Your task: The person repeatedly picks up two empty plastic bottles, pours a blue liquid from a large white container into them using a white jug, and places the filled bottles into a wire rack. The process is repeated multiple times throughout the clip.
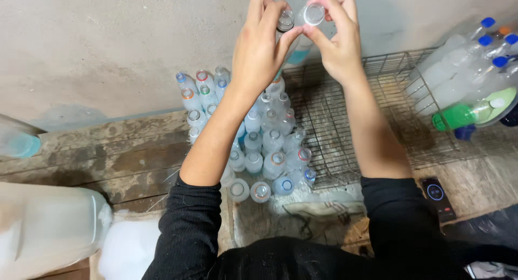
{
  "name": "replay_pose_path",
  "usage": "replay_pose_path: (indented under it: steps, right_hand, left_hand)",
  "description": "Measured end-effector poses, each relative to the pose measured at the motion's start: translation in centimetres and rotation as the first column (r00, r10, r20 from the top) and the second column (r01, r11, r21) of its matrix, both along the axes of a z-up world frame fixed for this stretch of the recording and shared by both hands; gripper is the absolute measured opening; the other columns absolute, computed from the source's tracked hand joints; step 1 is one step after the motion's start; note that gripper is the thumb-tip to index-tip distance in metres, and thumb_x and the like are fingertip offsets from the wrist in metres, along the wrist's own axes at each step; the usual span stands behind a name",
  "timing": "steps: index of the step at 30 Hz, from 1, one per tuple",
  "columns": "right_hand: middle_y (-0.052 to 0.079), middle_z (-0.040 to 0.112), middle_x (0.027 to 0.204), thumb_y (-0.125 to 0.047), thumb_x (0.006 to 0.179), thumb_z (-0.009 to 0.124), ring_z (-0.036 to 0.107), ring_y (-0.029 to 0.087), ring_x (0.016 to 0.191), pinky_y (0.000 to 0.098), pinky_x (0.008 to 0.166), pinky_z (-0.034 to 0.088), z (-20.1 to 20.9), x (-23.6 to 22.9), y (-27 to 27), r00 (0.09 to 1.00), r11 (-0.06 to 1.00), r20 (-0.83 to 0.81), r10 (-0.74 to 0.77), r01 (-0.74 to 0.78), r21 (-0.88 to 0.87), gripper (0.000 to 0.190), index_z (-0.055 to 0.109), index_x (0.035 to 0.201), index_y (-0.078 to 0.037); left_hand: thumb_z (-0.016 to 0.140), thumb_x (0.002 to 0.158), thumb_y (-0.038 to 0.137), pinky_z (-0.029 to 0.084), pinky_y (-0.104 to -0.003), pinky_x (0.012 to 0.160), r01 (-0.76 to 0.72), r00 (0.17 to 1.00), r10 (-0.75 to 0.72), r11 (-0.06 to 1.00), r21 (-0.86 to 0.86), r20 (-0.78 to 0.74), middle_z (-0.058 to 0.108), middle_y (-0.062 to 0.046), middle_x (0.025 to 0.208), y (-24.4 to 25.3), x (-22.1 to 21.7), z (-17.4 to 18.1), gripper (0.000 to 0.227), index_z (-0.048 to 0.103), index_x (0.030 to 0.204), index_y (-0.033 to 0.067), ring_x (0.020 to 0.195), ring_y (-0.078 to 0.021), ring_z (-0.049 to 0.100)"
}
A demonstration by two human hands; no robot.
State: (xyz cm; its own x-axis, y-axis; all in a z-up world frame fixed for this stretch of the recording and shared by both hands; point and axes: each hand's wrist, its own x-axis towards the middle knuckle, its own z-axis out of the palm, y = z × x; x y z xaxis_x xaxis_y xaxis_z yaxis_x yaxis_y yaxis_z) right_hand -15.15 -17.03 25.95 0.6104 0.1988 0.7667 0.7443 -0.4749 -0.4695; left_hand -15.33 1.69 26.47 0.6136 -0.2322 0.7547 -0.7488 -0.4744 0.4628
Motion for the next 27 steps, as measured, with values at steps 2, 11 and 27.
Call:
replay_pose_path:
  steps: [2, 11, 27]
  right_hand:
    - [0.013, 0.046, 0.117, -0.025, 0.107, 0.062, 0.048, 0.026, 0.111, 0.0353, 0.096, 0.041, 1.8, -4.2, -0.1, 1.000, 1.000, 0.004, 0.022, -0.022, -0.020, 0.031, 0.059, 0.124, 0.000]
    - [0.010, 0.040, 0.121, -0.031, 0.100, 0.062, 0.046, 0.023, 0.117, 0.0366, 0.107, 0.043, -4.1, -17.0, -3.4, 0.920, 0.971, -0.309, 0.240, -0.227, 0.079, 0.040, 0.058, 0.127, -0.003]
    - [0.012, 0.052, 0.117, -0.019, 0.095, 0.072, 0.054, 0.028, 0.121, 0.0466, 0.108, 0.041, -29.1, -32.2, -1.1, 0.739, 0.957, -0.608, 0.291, -0.219, 0.191, 0.036, 0.065, 0.127, -0.005]
  left_hand:
    - [0.065, 0.102, 0.031, 0.053, -0.046, 0.069, 0.012, 1.000, -0.012, 1.000, 0.027, 0.015, 0.045, -0.011, 0.109, 0.3, -4.0, 1.7, 0.033, 0.050, 0.117, 0.0060, 0.089, -0.0317, 0.060]
    - [0.063, 0.099, 0.037, 0.054, -0.045, 0.065, 0.181, 0.977, -0.163, 0.974, 0.133, -0.134, 0.049, -0.012, 0.105, 2.1, -18.6, 0.4, 0.037, 0.057, 0.118, 0.0053, 0.083, -0.0341, 0.062]
    - [0.079, 0.087, 0.030, 0.055, -0.046, 0.069, 0.222, 0.680, -0.113, 0.973, 0.057, -0.724, 0.059, -0.007, 0.109, 5.3, -31.5, -24.6, 0.034, 0.066, 0.115, 0.0152, 0.075, -0.0316, 0.066]
